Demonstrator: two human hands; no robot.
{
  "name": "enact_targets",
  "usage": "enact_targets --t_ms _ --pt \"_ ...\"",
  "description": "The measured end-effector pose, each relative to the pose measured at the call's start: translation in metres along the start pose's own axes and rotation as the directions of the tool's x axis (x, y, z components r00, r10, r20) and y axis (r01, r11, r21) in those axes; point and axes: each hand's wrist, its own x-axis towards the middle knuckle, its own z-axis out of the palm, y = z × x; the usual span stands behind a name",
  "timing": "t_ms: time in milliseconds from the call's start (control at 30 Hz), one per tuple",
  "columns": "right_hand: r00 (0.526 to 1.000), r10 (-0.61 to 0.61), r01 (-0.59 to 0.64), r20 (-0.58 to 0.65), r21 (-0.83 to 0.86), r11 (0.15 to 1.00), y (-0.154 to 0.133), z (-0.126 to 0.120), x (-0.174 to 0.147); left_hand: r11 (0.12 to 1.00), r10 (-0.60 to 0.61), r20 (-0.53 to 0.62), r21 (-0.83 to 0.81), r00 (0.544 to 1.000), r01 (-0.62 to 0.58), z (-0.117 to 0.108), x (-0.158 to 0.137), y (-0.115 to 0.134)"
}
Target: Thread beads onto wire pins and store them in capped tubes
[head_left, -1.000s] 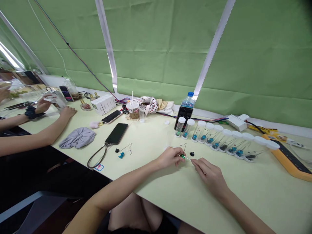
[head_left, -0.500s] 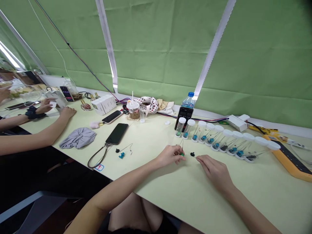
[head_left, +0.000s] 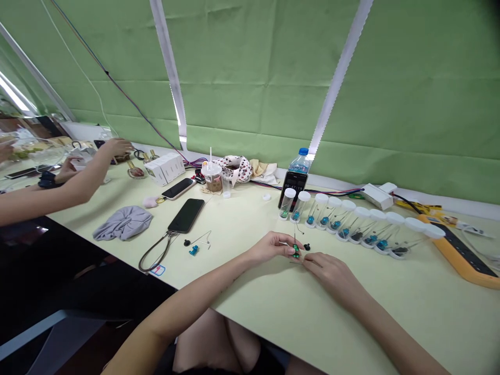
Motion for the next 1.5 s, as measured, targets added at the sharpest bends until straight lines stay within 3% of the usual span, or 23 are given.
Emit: enact_targets --t_ms 200,300,433,533,733,900,1300,1400,1500 --pt "1.000 0.011 -0.011 -0.012 -0.020 1.000 0.001 0.005 -0.003 0.999 0.039 -0.026 0.037 0.999 -0.038 -0.002 0.001 -0.003" --pt "0.983 0.147 -0.145 -0.110 0.022 0.989 0.002 0.010 -0.004 1.000 0.016 -0.004 -0.004 1.000 -0.016 -0.003 0.001 -0.005" --pt "0.863 0.482 -0.438 -0.154 0.248 0.864 0.005 0.016 -0.004 0.997 -0.010 0.055 -0.078 0.998 0.014 -0.003 0.000 -0.006" --pt "0.805 0.585 -0.508 -0.101 0.394 0.766 0.009 0.021 -0.004 0.993 -0.031 0.083 -0.113 0.996 0.040 -0.003 0.001 -0.008" --pt "0.822 0.570 -0.502 -0.005 0.468 0.727 0.016 0.029 -0.003 0.980 -0.080 0.120 -0.171 0.990 0.100 0.000 0.001 -0.014" --pt "0.789 0.609 -0.560 0.076 0.497 0.663 0.019 0.034 0.006 0.984 -0.089 0.087 -0.145 0.992 0.101 0.003 0.003 -0.021" --pt "0.807 0.584 -0.531 0.087 0.538 0.655 0.023 0.035 0.007 0.995 -0.076 -0.025 -0.061 0.997 0.075 0.006 0.005 -0.029" --pt "0.789 0.609 -0.537 0.076 0.566 0.625 0.022 0.034 0.006 0.996 -0.051 -0.088 -0.071 0.995 0.044 0.007 0.005 -0.030" --pt "0.751 0.658 -0.520 0.055 0.663 0.539 0.019 0.033 0.004 0.998 -0.005 -0.152 -0.059 0.988 -0.004 0.008 0.006 -0.030"
